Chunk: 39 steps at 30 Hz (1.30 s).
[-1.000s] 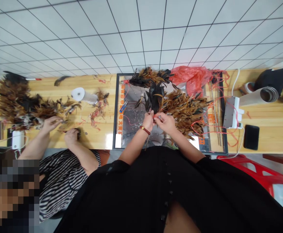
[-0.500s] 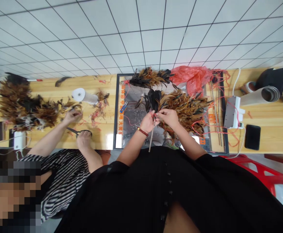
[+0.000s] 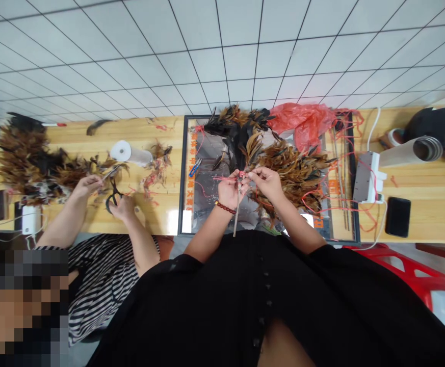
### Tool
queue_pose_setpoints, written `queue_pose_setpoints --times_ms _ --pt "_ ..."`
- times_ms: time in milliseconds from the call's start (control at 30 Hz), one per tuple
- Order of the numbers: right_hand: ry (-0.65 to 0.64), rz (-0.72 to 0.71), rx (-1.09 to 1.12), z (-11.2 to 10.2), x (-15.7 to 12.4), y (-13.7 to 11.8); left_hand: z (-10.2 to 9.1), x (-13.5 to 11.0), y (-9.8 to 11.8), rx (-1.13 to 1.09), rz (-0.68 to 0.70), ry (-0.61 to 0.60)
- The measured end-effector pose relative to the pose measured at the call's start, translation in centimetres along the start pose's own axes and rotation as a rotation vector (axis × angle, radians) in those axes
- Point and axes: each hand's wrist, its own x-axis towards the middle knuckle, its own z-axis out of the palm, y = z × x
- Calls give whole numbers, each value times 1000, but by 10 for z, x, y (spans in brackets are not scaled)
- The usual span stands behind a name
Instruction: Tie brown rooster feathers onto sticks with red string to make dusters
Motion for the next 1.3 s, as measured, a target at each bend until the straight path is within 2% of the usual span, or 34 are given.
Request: queue_pose_setpoints --times_ms 133,233,300,367,467,600,667,733,800,867,933,1067,1200,1300 --pt "-8 14 13 -6 3 -5 2 -7 6 112 -48 -46" --pt "-20 4 5 -8 4 -5 4 -8 6 146 -12 -97" --pt "-65 0 -24 -9 4 -4 6 -5 1 168 39 -58" --pt "-102 -5 -78 -9 4 -3 7 -1 -5 194 70 29" --pt "-92 5 -202 -9 0 -6 6 4 -10 231 52 113" --pt "-48 -37 -499 -9 -13 -13 -9 -1 -3 344 -34 64" --pt "-91 -88 -660 -6 -21 -16 -20 -6 2 436 -31 53" --pt "-173 -112 -762 -1 -27 -18 -31 -13 5 480 51 62" --pt "-246 -105 -809 4 -30 -19 -38 -18 6 447 199 80" --pt "-295 -89 -790 8 -29 -21 -40 -22 6 381 357 109" --pt "-332 -93 -685 10 -27 -23 -39 -23 6 325 434 150" --pt "-317 -139 -462 14 -23 -31 -34 -21 11 204 359 171" --pt "-299 -173 -474 18 -24 -37 -31 -17 21 37 302 89" --pt "-286 -181 -474 19 -23 -38 -30 -13 25 -60 238 98"
